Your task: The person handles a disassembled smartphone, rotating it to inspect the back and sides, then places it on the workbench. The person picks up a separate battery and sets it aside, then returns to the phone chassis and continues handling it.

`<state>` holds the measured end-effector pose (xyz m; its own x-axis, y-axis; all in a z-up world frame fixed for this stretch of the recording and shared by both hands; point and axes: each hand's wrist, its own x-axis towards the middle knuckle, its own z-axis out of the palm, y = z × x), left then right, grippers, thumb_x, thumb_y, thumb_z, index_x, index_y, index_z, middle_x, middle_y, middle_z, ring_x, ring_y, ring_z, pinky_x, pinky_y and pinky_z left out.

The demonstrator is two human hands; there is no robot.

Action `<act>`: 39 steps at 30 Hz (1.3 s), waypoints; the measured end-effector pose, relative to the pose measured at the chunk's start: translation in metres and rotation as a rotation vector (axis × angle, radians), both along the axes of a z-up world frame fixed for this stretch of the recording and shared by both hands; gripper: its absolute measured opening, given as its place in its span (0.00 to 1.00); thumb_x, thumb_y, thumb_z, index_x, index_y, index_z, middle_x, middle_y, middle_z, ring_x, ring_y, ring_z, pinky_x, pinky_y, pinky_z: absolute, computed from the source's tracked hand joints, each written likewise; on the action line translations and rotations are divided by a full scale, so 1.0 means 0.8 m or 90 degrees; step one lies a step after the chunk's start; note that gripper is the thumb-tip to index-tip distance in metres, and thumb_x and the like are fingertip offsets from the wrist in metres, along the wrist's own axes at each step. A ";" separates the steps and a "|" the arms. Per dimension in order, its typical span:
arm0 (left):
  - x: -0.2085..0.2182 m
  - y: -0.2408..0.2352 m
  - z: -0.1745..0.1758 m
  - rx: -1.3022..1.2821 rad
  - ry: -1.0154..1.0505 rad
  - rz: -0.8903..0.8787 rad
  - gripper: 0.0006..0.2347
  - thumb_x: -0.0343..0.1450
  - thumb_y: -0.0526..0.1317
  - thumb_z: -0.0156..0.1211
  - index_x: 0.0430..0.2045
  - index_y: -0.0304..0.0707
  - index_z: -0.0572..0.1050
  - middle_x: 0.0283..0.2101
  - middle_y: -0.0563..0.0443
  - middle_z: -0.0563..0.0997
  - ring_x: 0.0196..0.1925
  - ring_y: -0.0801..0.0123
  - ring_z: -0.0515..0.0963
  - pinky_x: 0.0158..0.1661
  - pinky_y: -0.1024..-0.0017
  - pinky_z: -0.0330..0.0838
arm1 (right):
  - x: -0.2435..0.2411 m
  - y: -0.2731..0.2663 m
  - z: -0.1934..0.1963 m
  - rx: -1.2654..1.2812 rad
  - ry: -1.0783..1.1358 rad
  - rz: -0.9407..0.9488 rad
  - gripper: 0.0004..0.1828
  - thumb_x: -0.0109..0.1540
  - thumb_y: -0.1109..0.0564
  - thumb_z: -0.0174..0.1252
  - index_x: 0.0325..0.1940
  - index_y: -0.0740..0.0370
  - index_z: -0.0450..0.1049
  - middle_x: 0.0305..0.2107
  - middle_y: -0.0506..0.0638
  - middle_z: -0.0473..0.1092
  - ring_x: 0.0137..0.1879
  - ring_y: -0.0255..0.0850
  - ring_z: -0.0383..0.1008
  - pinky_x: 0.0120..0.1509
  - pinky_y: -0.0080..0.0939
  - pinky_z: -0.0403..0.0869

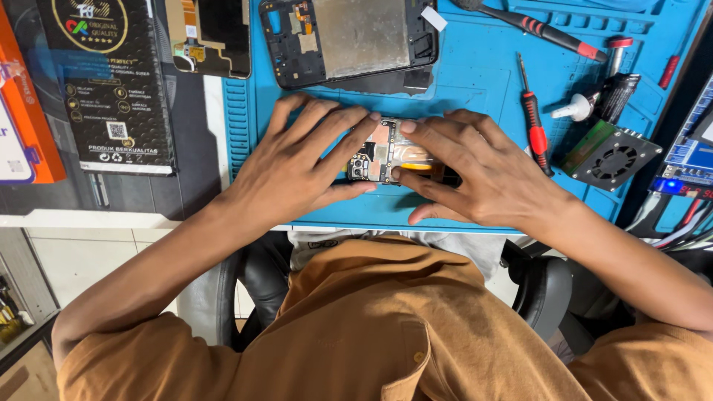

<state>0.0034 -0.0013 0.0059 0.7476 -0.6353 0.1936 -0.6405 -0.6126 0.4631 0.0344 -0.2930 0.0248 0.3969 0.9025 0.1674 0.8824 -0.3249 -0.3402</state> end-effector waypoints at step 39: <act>0.027 -0.057 0.006 -0.061 -0.007 0.022 0.06 0.72 0.39 0.70 0.29 0.37 0.81 0.45 0.53 0.72 0.53 0.63 0.69 0.52 0.61 0.60 | -0.011 -0.022 0.024 0.000 0.022 -0.298 0.13 0.60 0.60 0.72 0.48 0.64 0.81 0.59 0.56 0.68 0.63 0.52 0.66 0.60 0.48 0.72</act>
